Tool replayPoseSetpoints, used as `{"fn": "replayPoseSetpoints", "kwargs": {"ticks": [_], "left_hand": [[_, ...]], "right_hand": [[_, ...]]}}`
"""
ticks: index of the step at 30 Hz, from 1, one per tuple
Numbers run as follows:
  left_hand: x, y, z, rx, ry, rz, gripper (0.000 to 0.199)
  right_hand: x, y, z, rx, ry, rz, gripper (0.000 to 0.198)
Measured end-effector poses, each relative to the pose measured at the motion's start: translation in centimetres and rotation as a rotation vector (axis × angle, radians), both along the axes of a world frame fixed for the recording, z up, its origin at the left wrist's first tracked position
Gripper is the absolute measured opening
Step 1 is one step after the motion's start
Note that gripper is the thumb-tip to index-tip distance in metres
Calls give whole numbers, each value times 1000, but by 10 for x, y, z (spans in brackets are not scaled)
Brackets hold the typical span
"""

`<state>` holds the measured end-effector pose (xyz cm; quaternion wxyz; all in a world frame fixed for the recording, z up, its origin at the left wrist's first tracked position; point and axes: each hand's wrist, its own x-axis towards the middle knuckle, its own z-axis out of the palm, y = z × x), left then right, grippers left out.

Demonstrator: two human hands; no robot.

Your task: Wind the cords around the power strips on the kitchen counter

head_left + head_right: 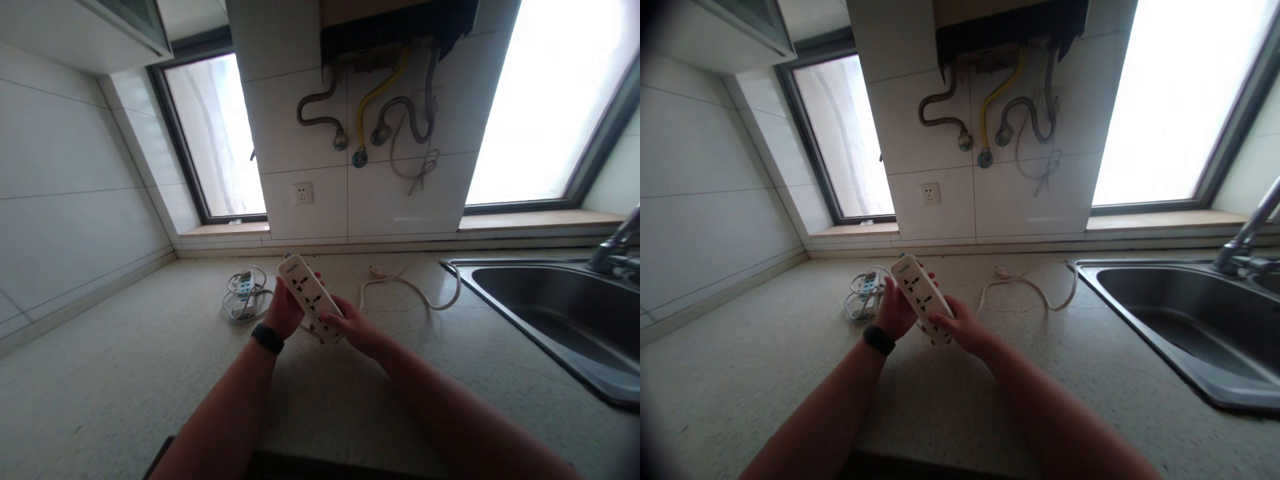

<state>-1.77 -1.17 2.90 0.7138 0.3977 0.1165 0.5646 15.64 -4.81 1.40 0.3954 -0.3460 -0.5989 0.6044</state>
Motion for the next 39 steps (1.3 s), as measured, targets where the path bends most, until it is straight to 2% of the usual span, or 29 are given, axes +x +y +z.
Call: {"fn": "replayPoseSetpoints", "kwargs": {"ticks": [3,7,9,13,17,20,24,26,28,31,34,39], "left_hand": [[9,1,-4,-11,117,85,64],[7,1,-2,-53,148,107,53],[4,0,-1,-70,168,66,54],[3,-7,-5,-26,313,-82,57],[8,-14,-14,59,388,-245,53],[9,-14,-17,94,394,-386,58],[6,-14,-15,81,354,-413,62],[4,-14,-13,76,354,-431,61],[2,-15,-13,90,363,-483,59],[3,-17,-14,112,355,-564,57],[8,-20,-12,122,252,-449,60],[15,-25,6,98,-3,-121,60]], "right_hand": [[1,1,-2,84,-149,-58,79],[4,5,-4,281,-202,-107,52],[6,9,-5,374,-188,-246,51],[12,15,-1,446,-227,-545,43],[16,14,6,499,-199,-634,50],[14,14,8,501,-169,-558,49],[6,16,2,457,4,-349,51],[2,16,-1,434,101,-358,64],[0,14,-1,460,81,-401,69],[2,8,6,539,-65,-400,52],[6,1,14,556,-190,-377,37],[3,-3,10,421,-333,-227,43]]}}
